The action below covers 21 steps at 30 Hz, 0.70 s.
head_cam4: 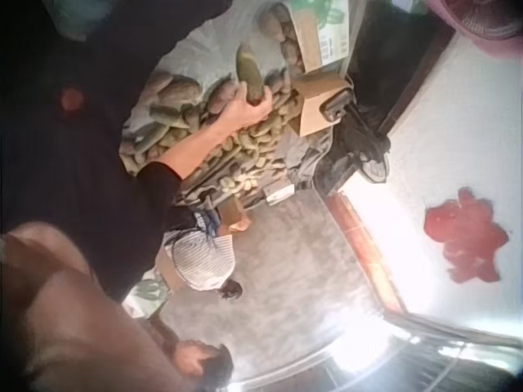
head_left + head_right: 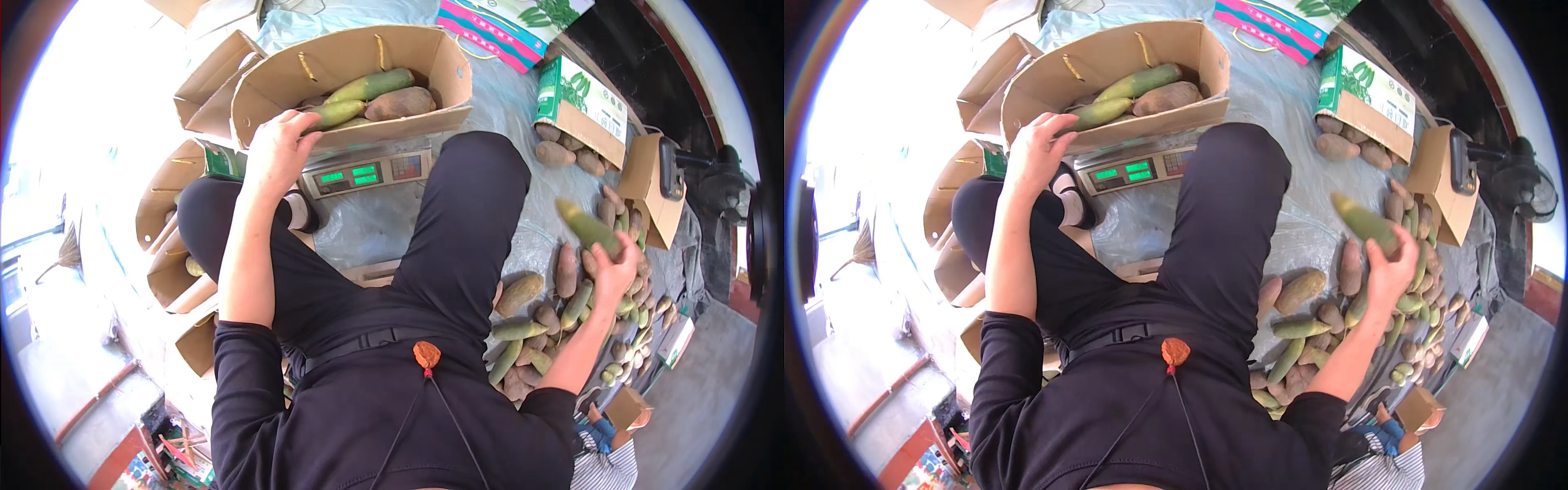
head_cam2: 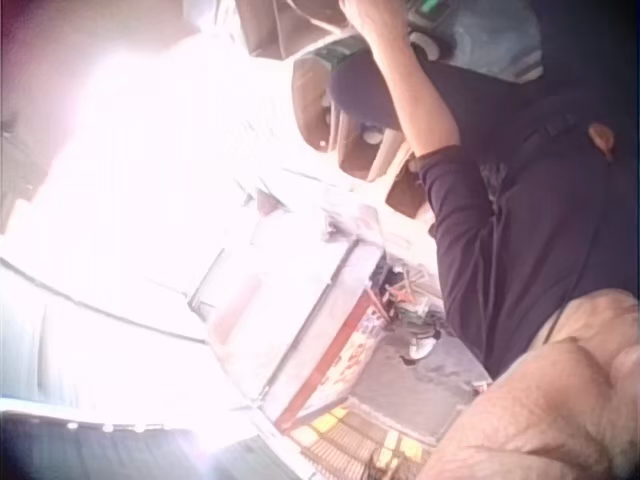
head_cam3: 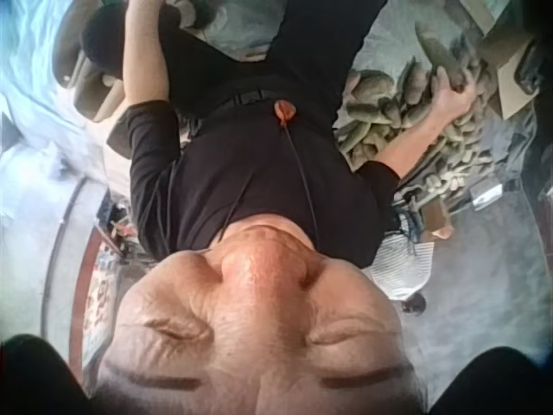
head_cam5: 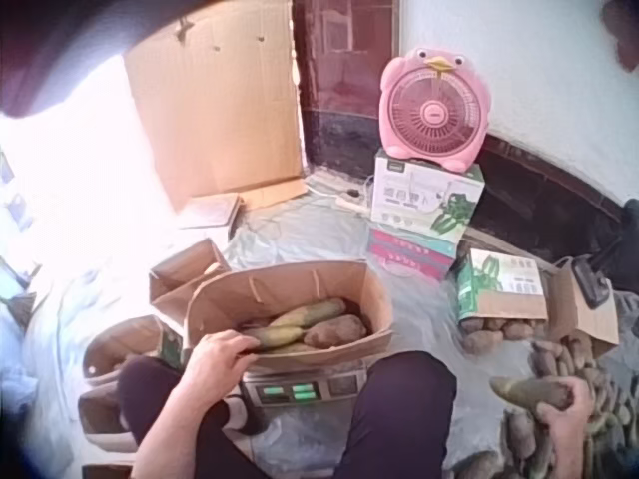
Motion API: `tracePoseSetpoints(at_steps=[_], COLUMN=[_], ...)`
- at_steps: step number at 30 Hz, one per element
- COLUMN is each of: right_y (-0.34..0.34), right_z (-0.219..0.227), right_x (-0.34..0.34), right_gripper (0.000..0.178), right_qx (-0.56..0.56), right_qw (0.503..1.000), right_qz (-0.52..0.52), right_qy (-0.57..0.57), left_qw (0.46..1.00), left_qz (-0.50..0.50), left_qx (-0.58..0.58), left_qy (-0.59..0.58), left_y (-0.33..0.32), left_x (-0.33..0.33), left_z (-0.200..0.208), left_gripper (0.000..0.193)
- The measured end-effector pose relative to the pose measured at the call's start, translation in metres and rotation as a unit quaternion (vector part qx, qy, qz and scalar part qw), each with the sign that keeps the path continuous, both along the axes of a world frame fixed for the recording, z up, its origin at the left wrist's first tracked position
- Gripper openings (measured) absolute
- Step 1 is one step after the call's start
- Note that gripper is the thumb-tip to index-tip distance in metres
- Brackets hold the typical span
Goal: The recorder is sorting various melons/vegetables and weighing them into bags and boxes on a floor covered with plastic.
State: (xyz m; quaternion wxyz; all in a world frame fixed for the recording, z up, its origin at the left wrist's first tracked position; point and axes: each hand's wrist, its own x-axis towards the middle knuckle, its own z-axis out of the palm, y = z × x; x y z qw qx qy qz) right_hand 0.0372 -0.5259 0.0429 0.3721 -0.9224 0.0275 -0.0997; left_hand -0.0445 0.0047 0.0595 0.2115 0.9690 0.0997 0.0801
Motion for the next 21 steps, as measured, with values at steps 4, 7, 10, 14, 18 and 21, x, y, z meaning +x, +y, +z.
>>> tracePoseSetpoints(at_steps=[4,7,10,14,18,21], right_y=[0.084,0.149,0.222,0.306,0.335,0.335], right_z=[0.073,0.096,0.092,0.055,0.005,-0.003], right_x=[0.049,0.077,0.099,0.115,0.125,0.121], right_gripper=[0.043,0.045,0.044,0.043,0.038,0.034], right_qx=[0.142,0.252,0.321,0.261,0.103,0.129], right_qw=[0.982,0.948,0.919,0.904,0.934,0.927], right_qz=[0.076,0.160,0.227,0.287,0.325,0.346], right_qy=[-0.098,-0.111,-0.035,0.176,0.110,0.066], left_qw=[1.000,1.000,1.000,1.000,1.000,1.000], left_qz=[0.007,0.009,0.006,-0.006,0.003,-0.001], left_qx=[0.003,0.000,0.003,0.006,0.001,0.008], left_qy=[0.000,0.007,0.009,0.014,0.016,0.010], left_y=[0.001,0.002,0.004,0.008,0.009,0.014], left_x=[-0.004,-0.006,-0.009,-0.007,-0.008,-0.012], left_z=[0.000,0.001,0.003,-0.001,-0.003,-0.002], left_gripper=[0.019,0.020,0.020,0.022,0.020,0.021])
